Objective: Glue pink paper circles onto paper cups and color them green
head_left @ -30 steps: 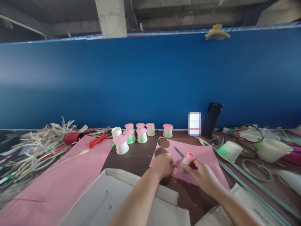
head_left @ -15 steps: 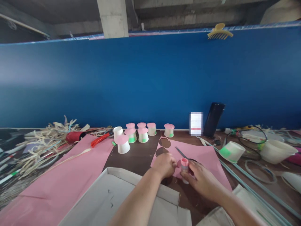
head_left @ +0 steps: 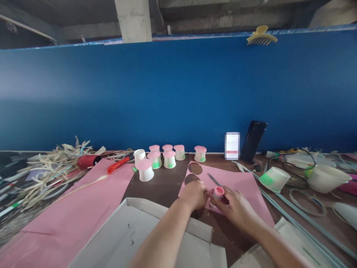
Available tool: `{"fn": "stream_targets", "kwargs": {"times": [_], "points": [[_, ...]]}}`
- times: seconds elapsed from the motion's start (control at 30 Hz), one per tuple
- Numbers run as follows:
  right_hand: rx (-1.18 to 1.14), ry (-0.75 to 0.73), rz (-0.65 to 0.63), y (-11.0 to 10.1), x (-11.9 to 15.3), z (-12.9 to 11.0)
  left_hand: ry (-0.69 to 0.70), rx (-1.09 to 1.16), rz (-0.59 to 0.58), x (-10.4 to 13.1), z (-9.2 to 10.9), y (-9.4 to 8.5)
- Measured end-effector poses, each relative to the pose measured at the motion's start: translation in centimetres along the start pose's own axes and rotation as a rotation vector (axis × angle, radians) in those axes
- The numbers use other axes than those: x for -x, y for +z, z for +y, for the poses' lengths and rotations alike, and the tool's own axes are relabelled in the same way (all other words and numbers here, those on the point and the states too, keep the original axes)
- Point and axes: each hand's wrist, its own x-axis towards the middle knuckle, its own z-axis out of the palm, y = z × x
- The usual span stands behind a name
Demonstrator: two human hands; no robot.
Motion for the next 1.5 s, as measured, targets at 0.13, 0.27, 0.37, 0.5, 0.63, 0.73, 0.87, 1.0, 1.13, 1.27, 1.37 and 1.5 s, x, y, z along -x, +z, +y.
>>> {"fn": "stream_targets", "kwargs": {"times": [0.13, 0.27, 0.37, 0.5, 0.63, 0.73, 0.87, 1.0, 1.13, 1.27, 1.37, 1.5], "points": [[-0.013, -0.010, -0.017, -0.8, 0.4, 0.3, 0.020, -0.001, -0.003, 0.0, 0.0, -0.1], [-0.160, 0.074, 0.032, -1.5, 0.9, 1.1, 0.016, -0.004, -0.007, -0.3, -0.2, 0.2], [-0.233, 0.118, 0.070, -1.4, 0.9, 1.4, 0.007, -0.009, -0.002, -0.4, -0.3, 0.4], [-0.142, 0.086, 0.054, -0.5, 0.5, 0.9, 0.015, -0.013, 0.010, -0.2, -0.2, 0.3], [-0.030, 0.001, 0.013, 0.0, 0.2, 0.1, 0.025, -0.011, 0.010, -0.1, -0.1, 0.1], [0.015, -0.044, -0.015, -0.5, 0.2, -0.3, 0.026, -0.013, 0.003, 0.0, -0.1, 0.0], [0.020, -0.061, -0.042, -0.9, 0.4, -0.6, 0.024, -0.013, -0.013, 0.0, -0.1, 0.0], [-0.018, -0.039, -0.026, -0.8, 0.7, -0.3, 0.023, -0.010, -0.026, 0.1, -0.1, -0.1], [-0.300, 0.101, 0.039, -1.6, 1.0, 0.7, 0.003, -0.010, -0.033, -0.2, 0.0, -0.1], [-0.610, 0.224, 0.291, -2.9, 0.9, 2.0, -0.022, -0.013, -0.042, -0.5, 0.1, 0.1], [-0.652, 0.260, 0.335, -3.5, 0.5, 2.4, -0.037, -0.013, -0.040, -0.5, 0.1, 0.1], [-0.601, 0.308, 0.308, -4.0, 0.0, 3.3, -0.041, -0.010, -0.035, -0.2, 0.1, -0.1]]}}
